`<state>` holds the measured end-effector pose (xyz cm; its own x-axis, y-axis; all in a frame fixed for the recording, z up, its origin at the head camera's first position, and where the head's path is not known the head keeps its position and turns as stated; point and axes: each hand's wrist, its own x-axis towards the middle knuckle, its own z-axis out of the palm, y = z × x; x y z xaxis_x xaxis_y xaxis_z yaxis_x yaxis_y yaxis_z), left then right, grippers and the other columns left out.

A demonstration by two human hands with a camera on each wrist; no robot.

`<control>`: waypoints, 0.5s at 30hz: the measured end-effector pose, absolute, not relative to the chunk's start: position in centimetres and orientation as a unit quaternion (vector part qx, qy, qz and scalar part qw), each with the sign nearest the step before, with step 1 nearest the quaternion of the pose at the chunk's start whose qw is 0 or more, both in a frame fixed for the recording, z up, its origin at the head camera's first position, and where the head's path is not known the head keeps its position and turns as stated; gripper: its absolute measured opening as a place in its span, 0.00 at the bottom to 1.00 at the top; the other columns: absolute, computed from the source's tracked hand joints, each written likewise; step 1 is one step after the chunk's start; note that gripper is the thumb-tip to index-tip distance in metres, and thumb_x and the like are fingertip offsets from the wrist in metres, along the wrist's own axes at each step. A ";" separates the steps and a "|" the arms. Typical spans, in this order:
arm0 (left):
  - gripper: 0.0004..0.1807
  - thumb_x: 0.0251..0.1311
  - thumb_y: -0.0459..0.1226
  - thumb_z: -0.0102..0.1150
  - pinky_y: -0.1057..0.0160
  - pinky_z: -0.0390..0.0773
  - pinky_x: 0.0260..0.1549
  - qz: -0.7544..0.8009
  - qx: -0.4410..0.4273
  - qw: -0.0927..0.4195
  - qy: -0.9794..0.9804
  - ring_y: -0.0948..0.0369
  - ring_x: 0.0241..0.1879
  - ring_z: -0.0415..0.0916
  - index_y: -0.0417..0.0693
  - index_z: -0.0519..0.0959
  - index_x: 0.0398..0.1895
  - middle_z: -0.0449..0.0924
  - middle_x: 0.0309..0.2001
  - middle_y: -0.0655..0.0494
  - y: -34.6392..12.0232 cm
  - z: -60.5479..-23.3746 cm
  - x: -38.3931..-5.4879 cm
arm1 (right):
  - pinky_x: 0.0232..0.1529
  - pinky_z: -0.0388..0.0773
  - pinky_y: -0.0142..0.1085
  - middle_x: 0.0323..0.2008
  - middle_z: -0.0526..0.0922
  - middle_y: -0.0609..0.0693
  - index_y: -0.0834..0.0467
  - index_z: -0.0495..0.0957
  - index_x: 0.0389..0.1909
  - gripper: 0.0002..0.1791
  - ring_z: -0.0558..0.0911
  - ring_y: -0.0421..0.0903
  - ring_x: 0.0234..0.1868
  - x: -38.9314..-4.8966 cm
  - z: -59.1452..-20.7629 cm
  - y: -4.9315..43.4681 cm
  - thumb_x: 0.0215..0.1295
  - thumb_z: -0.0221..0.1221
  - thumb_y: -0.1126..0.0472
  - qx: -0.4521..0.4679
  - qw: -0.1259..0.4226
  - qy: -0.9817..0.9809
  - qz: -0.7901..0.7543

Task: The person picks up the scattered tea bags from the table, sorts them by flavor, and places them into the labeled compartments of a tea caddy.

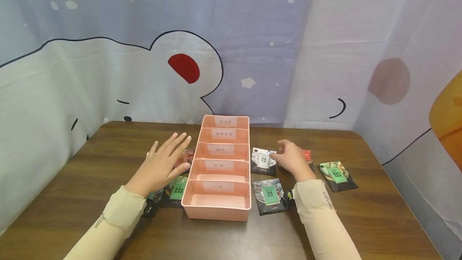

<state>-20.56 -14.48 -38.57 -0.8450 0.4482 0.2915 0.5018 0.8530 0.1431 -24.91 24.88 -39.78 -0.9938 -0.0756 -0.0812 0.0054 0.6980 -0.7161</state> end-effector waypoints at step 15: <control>0.42 0.72 0.62 0.46 0.34 0.50 0.73 -0.118 -0.288 0.086 -0.947 0.52 0.80 0.45 0.52 0.54 0.82 0.51 0.81 0.54 -14.2 -40.5 -19.3 | 0.58 0.76 0.58 0.56 0.78 0.74 0.77 0.68 0.65 0.38 0.78 0.68 0.58 -25.5 -40.6 23.5 0.60 0.69 0.59 -0.025 0.058 0.945 -0.322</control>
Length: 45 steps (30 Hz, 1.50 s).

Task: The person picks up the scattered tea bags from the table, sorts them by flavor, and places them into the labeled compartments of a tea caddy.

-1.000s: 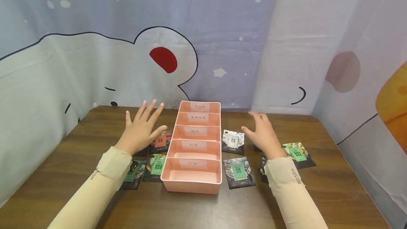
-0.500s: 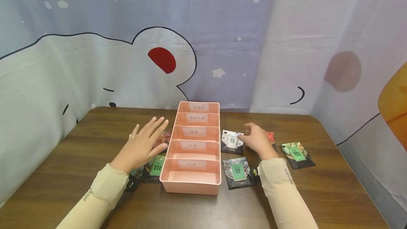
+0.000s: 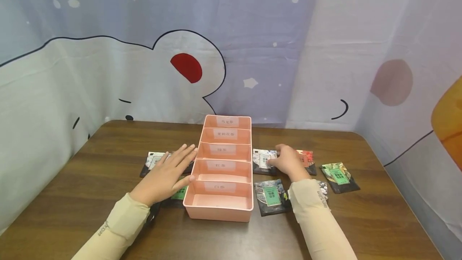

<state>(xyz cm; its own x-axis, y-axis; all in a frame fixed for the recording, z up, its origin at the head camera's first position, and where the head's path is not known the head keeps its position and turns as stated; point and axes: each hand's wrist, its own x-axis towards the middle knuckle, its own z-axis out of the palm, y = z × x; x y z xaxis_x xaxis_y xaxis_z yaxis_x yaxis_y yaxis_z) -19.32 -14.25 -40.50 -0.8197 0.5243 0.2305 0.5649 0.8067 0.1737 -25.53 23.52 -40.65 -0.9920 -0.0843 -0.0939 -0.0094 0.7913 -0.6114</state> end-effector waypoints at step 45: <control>0.39 0.75 0.53 0.50 0.46 0.54 0.75 -0.144 -0.338 0.088 -0.926 0.49 0.77 0.54 0.42 0.57 0.79 0.54 0.79 0.49 -14.3 -41.0 -19.5 | 0.39 0.87 0.33 0.37 0.85 0.50 0.76 0.69 0.60 0.24 0.83 0.40 0.34 -25.0 -40.1 24.0 0.67 0.62 0.69 0.053 0.087 0.792 -0.602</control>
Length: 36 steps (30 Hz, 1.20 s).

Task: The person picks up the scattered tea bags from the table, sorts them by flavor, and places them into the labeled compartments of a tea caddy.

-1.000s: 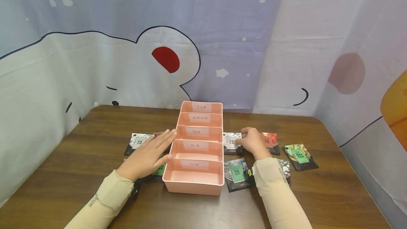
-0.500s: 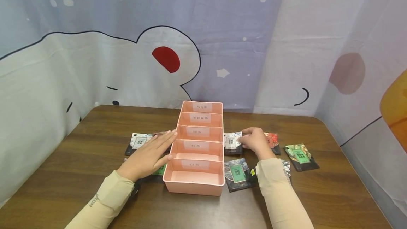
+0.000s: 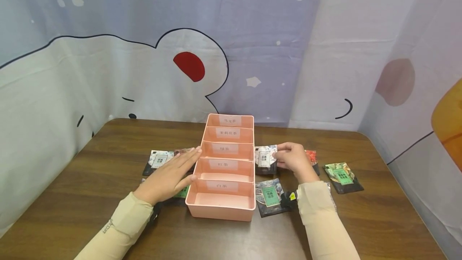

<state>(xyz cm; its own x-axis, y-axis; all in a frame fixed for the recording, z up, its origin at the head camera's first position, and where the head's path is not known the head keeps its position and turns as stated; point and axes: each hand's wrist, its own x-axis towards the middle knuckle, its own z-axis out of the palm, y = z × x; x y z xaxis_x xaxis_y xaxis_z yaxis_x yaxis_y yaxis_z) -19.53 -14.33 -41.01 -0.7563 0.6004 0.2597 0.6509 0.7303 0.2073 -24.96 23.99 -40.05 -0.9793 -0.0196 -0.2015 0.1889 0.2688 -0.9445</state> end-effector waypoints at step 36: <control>0.38 0.75 0.53 0.49 0.47 0.54 0.76 -0.140 -0.336 0.077 -0.928 0.51 0.78 0.51 0.43 0.55 0.80 0.52 0.80 0.50 -14.4 -40.9 -19.4 | 0.40 0.84 0.26 0.35 0.88 0.39 0.61 0.80 0.53 0.16 0.86 0.35 0.34 -20.9 -35.1 23.5 0.68 0.66 0.59 0.042 -0.160 0.782 -0.601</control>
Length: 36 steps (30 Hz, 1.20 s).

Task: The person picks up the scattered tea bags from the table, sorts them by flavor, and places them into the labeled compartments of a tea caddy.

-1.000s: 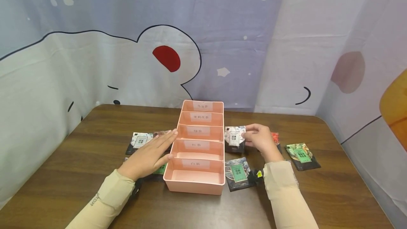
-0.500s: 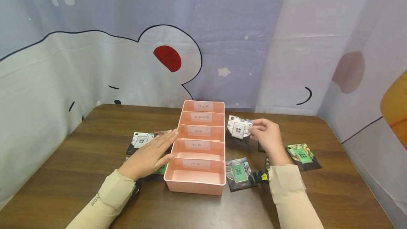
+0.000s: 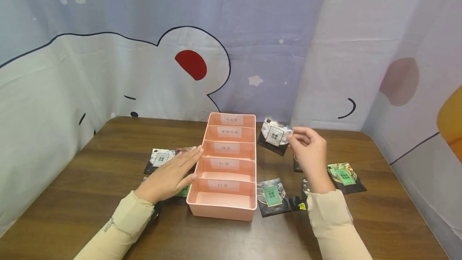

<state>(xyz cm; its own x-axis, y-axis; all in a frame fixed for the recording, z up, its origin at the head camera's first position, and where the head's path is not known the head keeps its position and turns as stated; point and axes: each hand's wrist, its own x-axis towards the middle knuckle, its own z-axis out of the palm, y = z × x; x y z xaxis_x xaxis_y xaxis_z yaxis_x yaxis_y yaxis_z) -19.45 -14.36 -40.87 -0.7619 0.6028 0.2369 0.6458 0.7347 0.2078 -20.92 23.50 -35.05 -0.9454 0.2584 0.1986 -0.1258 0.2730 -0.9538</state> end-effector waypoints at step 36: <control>0.36 0.77 0.53 0.44 0.48 0.52 0.76 -0.133 -0.350 0.090 -0.923 0.51 0.78 0.51 0.42 0.57 0.80 0.52 0.80 0.50 -14.4 -41.0 -19.3 | 0.34 0.87 0.37 0.34 0.87 0.52 0.68 0.82 0.44 0.10 0.87 0.42 0.31 -14.8 -34.7 17.4 0.62 0.64 0.77 0.162 0.196 -0.767 0.589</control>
